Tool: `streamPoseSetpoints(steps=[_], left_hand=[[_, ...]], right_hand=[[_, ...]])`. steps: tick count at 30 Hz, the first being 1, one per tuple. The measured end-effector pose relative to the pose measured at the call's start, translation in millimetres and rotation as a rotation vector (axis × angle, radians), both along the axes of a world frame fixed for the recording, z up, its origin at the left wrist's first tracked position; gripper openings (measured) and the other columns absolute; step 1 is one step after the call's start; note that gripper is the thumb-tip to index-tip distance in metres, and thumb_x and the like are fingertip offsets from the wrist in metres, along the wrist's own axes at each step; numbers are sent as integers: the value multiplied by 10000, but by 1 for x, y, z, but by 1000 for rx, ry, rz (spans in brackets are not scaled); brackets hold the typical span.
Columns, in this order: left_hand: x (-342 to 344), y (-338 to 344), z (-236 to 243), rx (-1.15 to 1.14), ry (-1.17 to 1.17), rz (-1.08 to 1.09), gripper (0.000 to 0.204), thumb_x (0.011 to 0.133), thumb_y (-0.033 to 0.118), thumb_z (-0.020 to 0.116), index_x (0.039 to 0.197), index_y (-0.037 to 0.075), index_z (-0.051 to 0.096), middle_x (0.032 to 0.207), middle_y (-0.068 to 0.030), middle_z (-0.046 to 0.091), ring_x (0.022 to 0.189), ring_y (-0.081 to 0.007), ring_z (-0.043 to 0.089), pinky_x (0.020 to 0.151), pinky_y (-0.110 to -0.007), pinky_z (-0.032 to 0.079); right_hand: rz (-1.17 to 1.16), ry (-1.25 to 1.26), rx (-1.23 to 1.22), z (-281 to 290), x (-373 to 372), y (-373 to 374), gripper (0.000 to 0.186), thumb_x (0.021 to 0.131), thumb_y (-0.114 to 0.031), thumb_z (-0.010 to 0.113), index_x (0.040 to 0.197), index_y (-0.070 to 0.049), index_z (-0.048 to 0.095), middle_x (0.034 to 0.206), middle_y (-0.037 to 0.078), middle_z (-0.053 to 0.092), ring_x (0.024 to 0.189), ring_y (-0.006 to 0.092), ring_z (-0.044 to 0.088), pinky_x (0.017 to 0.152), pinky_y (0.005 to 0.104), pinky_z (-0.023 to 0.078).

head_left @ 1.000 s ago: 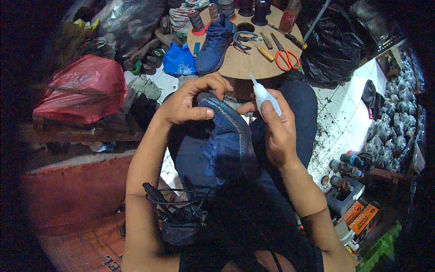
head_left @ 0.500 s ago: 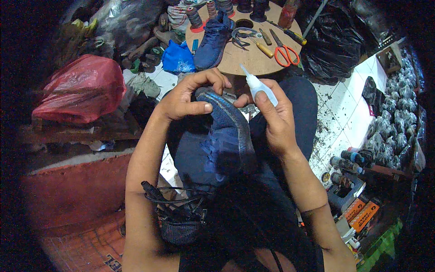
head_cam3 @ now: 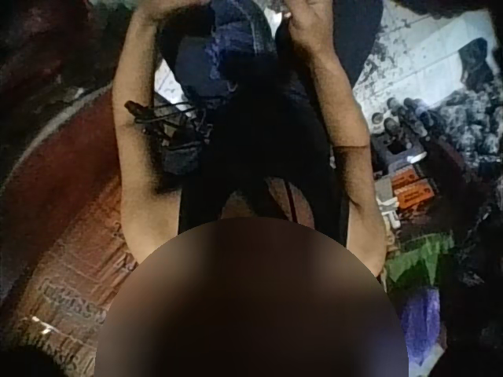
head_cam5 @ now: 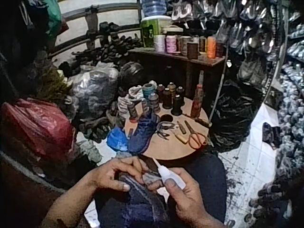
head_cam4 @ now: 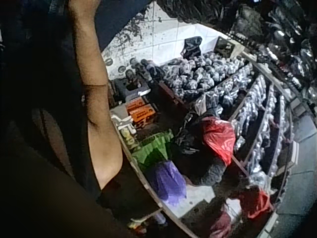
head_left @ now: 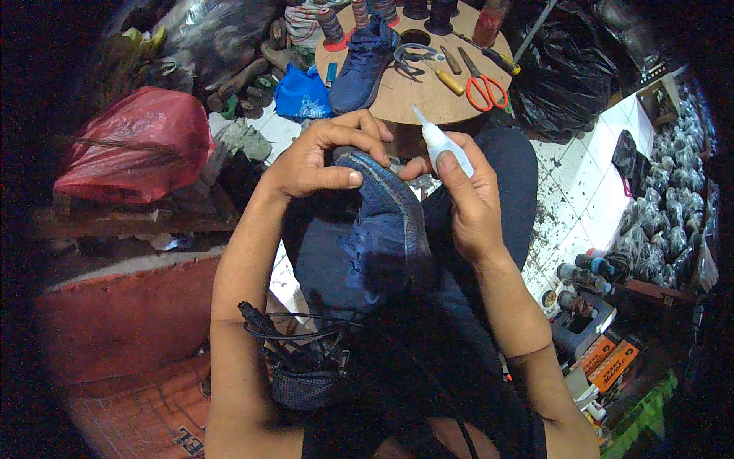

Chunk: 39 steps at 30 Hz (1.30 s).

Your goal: The person applies glue from a small bottle to the sole edge of a blue sneaker, then presses a rubber strip along the glued area. They rotate the shoe to inspect the bond and continue pressing the strip into place.

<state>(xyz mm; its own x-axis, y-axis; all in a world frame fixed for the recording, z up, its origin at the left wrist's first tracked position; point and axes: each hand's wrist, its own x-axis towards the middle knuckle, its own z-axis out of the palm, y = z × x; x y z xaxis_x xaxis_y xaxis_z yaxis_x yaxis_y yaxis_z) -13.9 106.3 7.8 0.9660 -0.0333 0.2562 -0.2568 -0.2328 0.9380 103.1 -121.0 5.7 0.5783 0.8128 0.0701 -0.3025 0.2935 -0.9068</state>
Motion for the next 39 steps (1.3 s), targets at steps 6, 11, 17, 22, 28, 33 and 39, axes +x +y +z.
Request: streamPoseSetpoints(steps=[6,11,17,22,28,33,39], left_hand=[[0,2,-3,-12,-22,-7,448,744,383,837,1048,56,798,1040,-91,697,1195,-305,600,1081,-463,430],[0,3,-5,-20,-32,-9,429,741,366,838,1040,61,801,1042,-100,704,1191,-306,604,1080,-464,433],[-1,1,-4,-37,-31,0,412,733,344,841,1030,61,804,1044,-102,706,1196,-310,608,1082,-466,435],[-1,0,-4,-54,-32,-2,400,734,329,844,1032,65,804,1040,-101,713,1193,-316,610,1086,-469,436],[-1,0,-3,-48,-37,0,401,731,322,846,1037,66,802,1016,-93,722,1197,-313,612,1086,-469,436],[-1,-2,-2,-44,-23,16,446,766,438,842,984,54,787,988,-101,638,1172,-347,599,1075,-518,417],[-1,-3,1,-40,3,21,453,765,439,834,996,53,791,973,-96,624,1166,-352,600,1076,-516,418]], right_hand=[[-2,-4,-4,-1,-1,0,334,1075,-320,604,1252,-38,587,959,96,753,785,76,633,713,229,492],[-6,0,-8,-1,-1,-1,339,1072,-325,607,1248,-37,585,960,99,754,802,86,650,727,234,503],[3,20,-13,-1,-1,-2,322,1074,-310,603,1244,-38,579,971,104,754,815,91,660,737,239,514],[22,-22,-47,-1,-1,-3,424,1085,-378,540,1280,-3,554,1009,150,722,989,207,683,970,362,479],[10,-28,-51,1,-1,-2,413,1083,-377,542,1259,-4,563,1015,145,718,987,210,683,977,366,470],[13,19,-8,0,-1,-3,369,1072,-335,575,1250,-12,575,1016,133,727,947,176,681,917,328,484],[-281,-92,-98,-10,34,11,331,983,-279,733,1172,-8,722,1044,32,724,945,99,642,871,273,492]])
